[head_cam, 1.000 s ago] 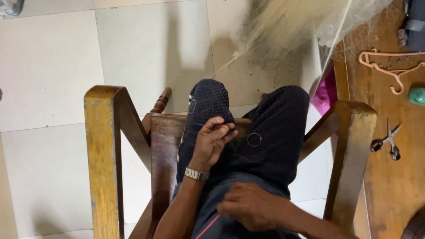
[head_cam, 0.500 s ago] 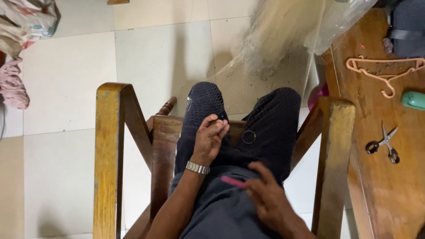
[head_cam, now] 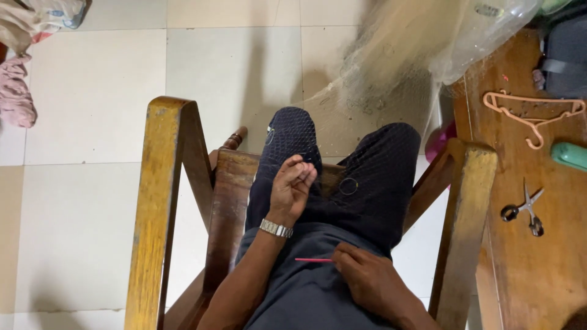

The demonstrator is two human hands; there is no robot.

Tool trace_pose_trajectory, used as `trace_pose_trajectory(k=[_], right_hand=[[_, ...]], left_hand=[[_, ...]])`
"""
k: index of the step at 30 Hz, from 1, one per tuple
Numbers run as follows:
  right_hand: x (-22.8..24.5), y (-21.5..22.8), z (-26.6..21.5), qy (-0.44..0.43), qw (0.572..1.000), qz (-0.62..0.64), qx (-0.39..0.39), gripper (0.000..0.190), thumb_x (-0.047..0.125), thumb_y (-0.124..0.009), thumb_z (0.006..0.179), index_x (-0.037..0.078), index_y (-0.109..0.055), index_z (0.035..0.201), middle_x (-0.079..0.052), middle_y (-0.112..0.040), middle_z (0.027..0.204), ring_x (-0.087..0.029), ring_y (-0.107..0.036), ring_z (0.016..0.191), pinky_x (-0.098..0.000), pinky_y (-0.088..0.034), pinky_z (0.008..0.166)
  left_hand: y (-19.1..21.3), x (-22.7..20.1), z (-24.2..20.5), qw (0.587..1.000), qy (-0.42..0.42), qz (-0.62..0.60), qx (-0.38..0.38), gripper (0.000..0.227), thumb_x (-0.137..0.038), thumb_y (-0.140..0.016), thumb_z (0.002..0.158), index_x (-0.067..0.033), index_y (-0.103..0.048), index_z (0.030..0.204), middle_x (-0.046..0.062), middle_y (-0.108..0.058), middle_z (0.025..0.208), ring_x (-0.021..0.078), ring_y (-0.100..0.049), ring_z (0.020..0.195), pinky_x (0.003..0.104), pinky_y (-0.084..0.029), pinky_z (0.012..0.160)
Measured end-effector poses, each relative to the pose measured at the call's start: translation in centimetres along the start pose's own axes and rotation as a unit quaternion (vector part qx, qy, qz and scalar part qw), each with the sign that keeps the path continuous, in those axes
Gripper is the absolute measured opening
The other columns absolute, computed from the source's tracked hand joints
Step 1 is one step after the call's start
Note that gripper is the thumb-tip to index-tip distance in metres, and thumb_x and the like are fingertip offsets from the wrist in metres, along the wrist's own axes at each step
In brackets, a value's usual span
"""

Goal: Repairing or weaving a fishing net using a pink shuttle while sitting in a chair.

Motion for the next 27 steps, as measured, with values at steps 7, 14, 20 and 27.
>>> trace_pose_trajectory(k=[7,14,20,27], right_hand=[[0.9,-0.8,0.5,0.008,0.999,-0.014,0.043,0.011,0.007,-0.047,0.08,0.012,-0.05,0.09,-0.003,-0.057,0.105,-0.024,-0.062,0.078,-0.037,-0.048,0.057],[4.6,-3.6,2.8,0.068,0.987,-0.031,0.144,0.018,0.011,-0.049,0.081,0.011,-0.052,0.098,-0.008,-0.058,0.097,-0.03,-0.059,0.077,-0.0454,-0.045,0.05],[6.0,-4.5,4.2,0.085,0.975,-0.032,0.203,0.012,0.011,-0.049,0.081,0.009,-0.05,0.093,-0.01,-0.056,0.086,-0.031,-0.058,0.075,-0.046,-0.044,0.051],[9.4,-4.2,8.4,0.133,0.971,-0.047,0.191,0.013,0.009,-0.047,0.081,0.007,-0.048,0.094,-0.012,-0.052,0.078,-0.033,-0.057,0.067,-0.048,-0.041,0.037]], left_hand=[[-0.3,-0.3,-0.1,0.999,-0.011,-0.028,0.03,0.015,-0.001,-0.058,0.081,-0.0057,-0.058,0.096,0.008,-0.064,0.075,0.0184,-0.064,0.077,0.034,-0.052,0.081],[-0.8,1.0,0.0,0.998,0.006,-0.023,0.055,0.016,0.003,-0.057,0.081,-0.0059,-0.059,0.095,0.01,-0.065,0.078,0.0192,-0.064,0.081,0.032,-0.053,0.082],[-0.8,0.6,0.0,0.997,0.001,-0.002,0.074,0.018,0.004,-0.058,0.081,-0.0045,-0.058,0.097,0.01,-0.065,0.082,0.0201,-0.064,0.084,0.033,-0.053,0.084],[-1.9,-0.1,-1.0,0.985,-0.054,0.091,0.135,0.033,0.017,-0.054,0.075,-0.0033,-0.054,0.1,0.01,-0.062,0.082,0.0219,-0.06,0.082,0.029,-0.049,0.081]])
Point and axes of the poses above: each hand's wrist, its own z-axis towards the middle knuckle, its own y-axis out of the back of the hand, x = y × z, the point moved 9 cm from there along z, towards the middle knuckle
